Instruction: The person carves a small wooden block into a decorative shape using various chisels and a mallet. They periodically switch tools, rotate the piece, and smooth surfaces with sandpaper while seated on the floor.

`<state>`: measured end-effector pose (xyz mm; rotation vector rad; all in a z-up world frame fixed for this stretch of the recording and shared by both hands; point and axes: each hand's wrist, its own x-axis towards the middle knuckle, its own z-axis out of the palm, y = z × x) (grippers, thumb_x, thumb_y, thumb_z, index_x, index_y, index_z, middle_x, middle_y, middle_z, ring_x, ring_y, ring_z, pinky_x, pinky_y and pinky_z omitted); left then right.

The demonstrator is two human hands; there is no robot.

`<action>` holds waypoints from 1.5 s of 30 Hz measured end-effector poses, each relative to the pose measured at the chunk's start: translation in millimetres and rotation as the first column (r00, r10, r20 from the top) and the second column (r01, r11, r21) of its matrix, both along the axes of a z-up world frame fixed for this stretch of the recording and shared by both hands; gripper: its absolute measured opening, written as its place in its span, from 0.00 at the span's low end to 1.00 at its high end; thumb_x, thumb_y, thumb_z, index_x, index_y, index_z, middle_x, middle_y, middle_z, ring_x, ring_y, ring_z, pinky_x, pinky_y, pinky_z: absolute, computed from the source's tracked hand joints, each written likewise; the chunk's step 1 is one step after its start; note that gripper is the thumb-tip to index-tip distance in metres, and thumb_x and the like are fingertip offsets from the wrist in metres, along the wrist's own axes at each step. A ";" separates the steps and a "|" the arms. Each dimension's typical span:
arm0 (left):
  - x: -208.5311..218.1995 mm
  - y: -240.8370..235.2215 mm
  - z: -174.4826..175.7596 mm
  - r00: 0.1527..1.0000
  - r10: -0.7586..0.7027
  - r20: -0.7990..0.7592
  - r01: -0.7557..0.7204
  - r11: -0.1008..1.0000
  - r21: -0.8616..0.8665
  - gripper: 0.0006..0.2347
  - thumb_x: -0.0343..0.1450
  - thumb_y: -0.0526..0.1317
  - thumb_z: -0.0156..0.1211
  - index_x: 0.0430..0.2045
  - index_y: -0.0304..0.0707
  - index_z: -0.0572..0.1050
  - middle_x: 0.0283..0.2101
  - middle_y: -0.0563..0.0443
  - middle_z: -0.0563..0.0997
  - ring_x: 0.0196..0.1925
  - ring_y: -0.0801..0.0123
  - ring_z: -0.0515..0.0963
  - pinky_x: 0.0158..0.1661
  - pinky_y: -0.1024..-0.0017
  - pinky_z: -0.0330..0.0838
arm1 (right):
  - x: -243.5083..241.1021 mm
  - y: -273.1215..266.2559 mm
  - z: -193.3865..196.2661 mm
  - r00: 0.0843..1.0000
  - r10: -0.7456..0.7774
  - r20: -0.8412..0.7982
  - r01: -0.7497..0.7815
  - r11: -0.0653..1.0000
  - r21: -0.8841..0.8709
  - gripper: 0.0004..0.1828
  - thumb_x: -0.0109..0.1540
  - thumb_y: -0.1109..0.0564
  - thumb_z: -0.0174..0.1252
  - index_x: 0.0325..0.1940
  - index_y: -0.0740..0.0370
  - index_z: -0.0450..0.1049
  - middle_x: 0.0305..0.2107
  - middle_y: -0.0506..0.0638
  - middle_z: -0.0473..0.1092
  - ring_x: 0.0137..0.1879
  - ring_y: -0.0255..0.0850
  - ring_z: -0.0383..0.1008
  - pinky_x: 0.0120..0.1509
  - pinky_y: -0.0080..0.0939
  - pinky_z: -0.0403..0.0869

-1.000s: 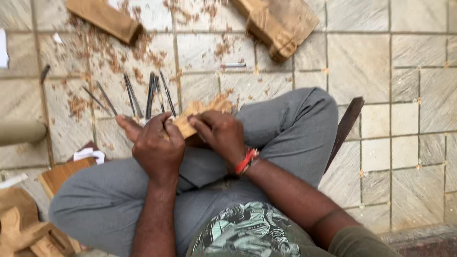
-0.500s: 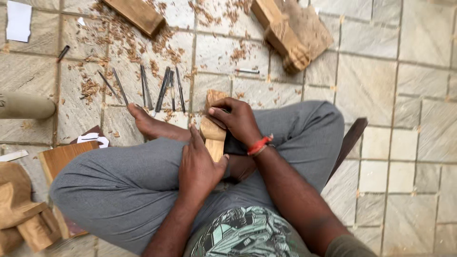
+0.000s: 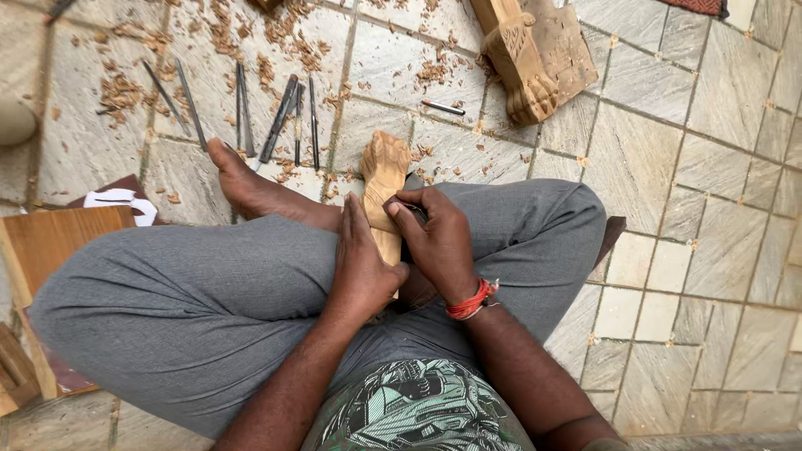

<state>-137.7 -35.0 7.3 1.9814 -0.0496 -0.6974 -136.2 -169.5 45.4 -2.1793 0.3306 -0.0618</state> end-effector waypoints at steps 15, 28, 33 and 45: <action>-16.0 -2.6 5.1 0.999 0.036 -0.019 -0.038 0.993 -0.114 0.60 0.54 0.33 0.75 0.69 0.23 0.25 0.75 0.20 0.34 0.79 0.31 0.35 0.74 0.49 0.36 | 6.3 14.0 14.9 0.992 0.117 -0.049 -0.126 0.954 -0.273 0.11 0.65 0.49 0.64 0.41 0.58 0.76 0.32 0.53 0.79 0.35 0.48 0.82 0.36 0.47 0.77; -11.1 -0.5 -3.6 0.998 0.004 -0.067 -0.011 0.993 -0.115 0.60 0.52 0.33 0.76 0.67 0.20 0.25 0.74 0.18 0.35 0.78 0.33 0.39 0.73 0.55 0.42 | 13.4 17.2 -0.8 0.985 0.172 0.028 -0.152 0.927 -0.344 0.08 0.65 0.52 0.64 0.38 0.58 0.77 0.30 0.53 0.78 0.34 0.49 0.80 0.36 0.49 0.75; -2.8 -0.7 -6.2 1.000 0.003 0.025 0.000 0.993 -0.122 0.61 0.52 0.35 0.78 0.67 0.19 0.26 0.74 0.19 0.38 0.78 0.33 0.40 0.74 0.55 0.42 | 37.7 24.6 -10.3 0.990 0.139 0.012 -0.128 0.943 -0.307 0.09 0.64 0.51 0.64 0.39 0.58 0.78 0.28 0.53 0.78 0.32 0.49 0.80 0.34 0.49 0.75; -1.8 -1.1 -2.7 0.999 0.042 -0.028 -0.046 0.987 -0.153 0.62 0.51 0.38 0.80 0.68 0.21 0.27 0.75 0.22 0.42 0.78 0.38 0.47 0.72 0.59 0.47 | 36.3 29.0 -2.0 0.987 0.152 -0.051 -0.161 0.942 -0.295 0.11 0.65 0.48 0.63 0.38 0.57 0.78 0.26 0.53 0.78 0.31 0.50 0.80 0.33 0.50 0.74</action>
